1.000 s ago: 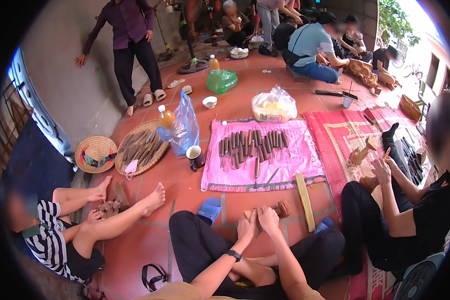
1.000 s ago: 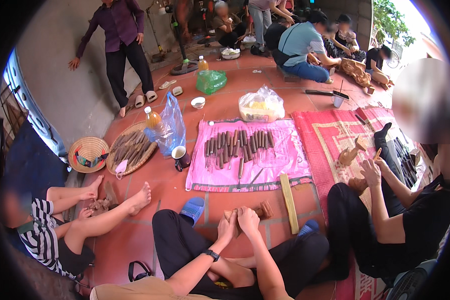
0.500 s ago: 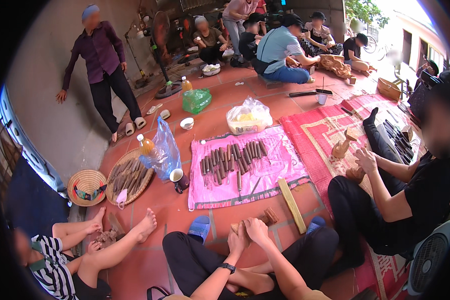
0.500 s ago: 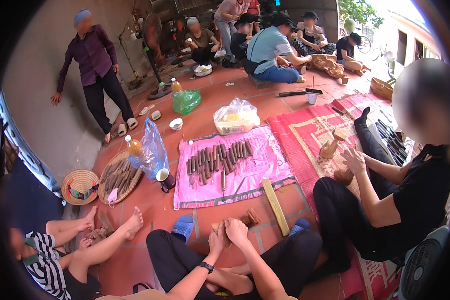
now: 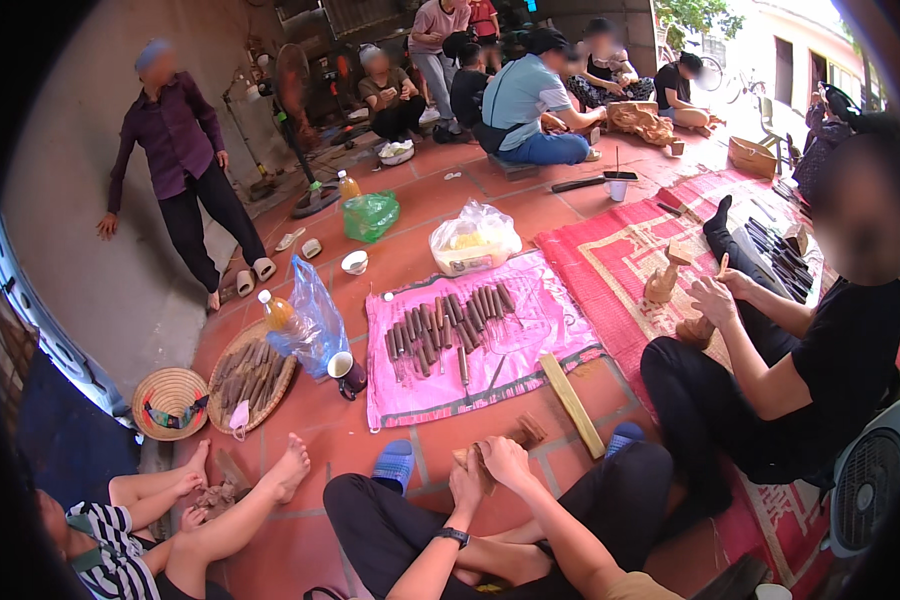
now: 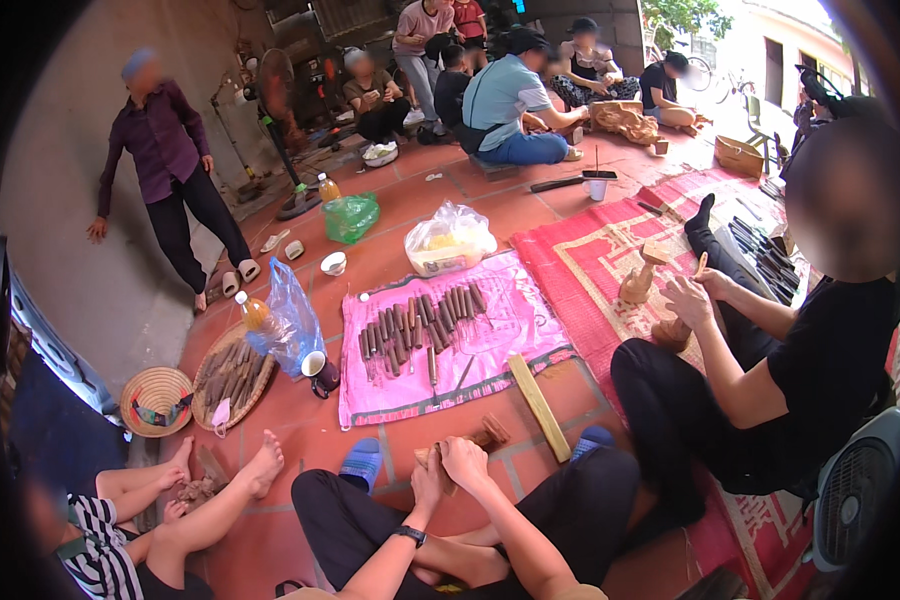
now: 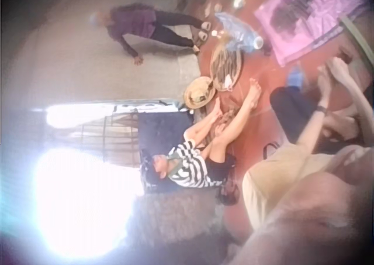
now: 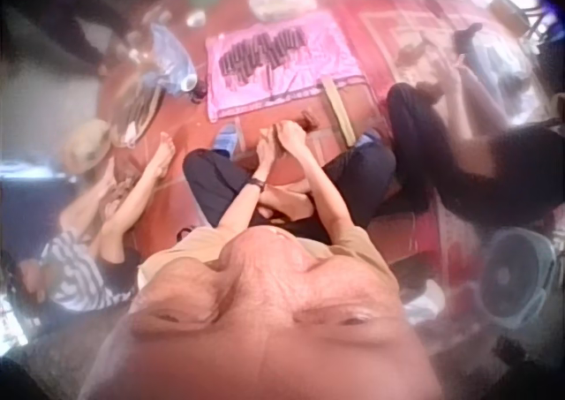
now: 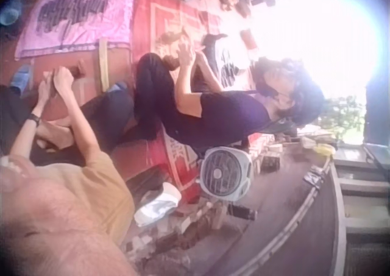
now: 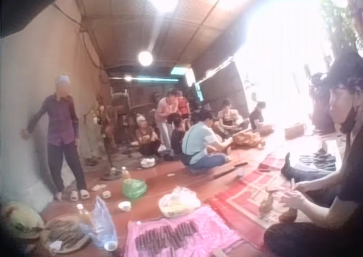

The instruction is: The person sits on the floor and carves a small wooden block using a knife. They hold the wood in one hand and use the other to shape it, while other people in the background perform similar carving tasks.

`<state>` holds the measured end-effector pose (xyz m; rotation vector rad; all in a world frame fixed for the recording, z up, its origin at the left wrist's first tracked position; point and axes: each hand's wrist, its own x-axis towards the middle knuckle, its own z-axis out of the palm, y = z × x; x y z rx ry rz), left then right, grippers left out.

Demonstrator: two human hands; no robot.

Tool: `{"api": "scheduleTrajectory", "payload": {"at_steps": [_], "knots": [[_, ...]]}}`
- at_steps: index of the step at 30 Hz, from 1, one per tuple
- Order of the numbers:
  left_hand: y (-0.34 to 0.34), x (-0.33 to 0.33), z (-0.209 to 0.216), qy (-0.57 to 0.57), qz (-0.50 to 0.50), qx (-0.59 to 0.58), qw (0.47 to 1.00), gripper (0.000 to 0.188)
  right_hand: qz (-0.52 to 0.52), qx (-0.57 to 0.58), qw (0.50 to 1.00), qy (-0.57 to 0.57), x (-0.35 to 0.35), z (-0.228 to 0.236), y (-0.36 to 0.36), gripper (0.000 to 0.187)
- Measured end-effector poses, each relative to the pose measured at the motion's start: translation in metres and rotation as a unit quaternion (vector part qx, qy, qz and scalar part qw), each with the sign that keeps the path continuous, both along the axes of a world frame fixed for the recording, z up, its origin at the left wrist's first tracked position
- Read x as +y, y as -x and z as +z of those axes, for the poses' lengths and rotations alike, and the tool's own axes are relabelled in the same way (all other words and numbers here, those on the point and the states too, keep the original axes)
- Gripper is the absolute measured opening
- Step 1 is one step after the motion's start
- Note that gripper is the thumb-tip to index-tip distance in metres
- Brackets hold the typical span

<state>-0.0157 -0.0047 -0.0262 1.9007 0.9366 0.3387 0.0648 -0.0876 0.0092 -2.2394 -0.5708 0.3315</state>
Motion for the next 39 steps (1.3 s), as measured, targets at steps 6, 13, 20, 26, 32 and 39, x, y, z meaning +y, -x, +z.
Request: {"api": "scheduleTrajectory", "payload": {"at_steps": [6,13,20,26,32,39], "knots": [[-0.001,0.0,-0.005,-0.035,-0.003,0.011,0.999,0.06,-0.013,-0.003,1.0,-0.004,0.014,-0.027,-0.011,0.032],[0.001,0.0,-0.004,0.002,-0.011,0.021,1.0,0.062,-0.005,-0.009,1.0,-0.008,0.002,-0.013,-0.001,0.034],[-0.004,0.01,-0.025,-0.034,0.011,0.039,0.999,0.063,-0.002,-0.018,1.0,-0.019,0.013,-0.02,-0.007,0.034],[-0.004,-0.003,0.006,-0.007,-0.008,0.039,0.999,0.065,-0.015,-0.022,1.0,-0.008,0.004,-0.009,0.0,0.033],[-0.003,0.002,-0.01,-0.04,0.001,0.035,0.999,0.064,-0.005,-0.013,1.0,-0.013,0.012,-0.027,-0.01,0.033],[-0.005,-0.003,0.0,-0.027,0.018,-0.035,0.999,0.061,-0.013,-0.013,1.0,0.007,0.01,-0.017,-0.008,0.031]]}}
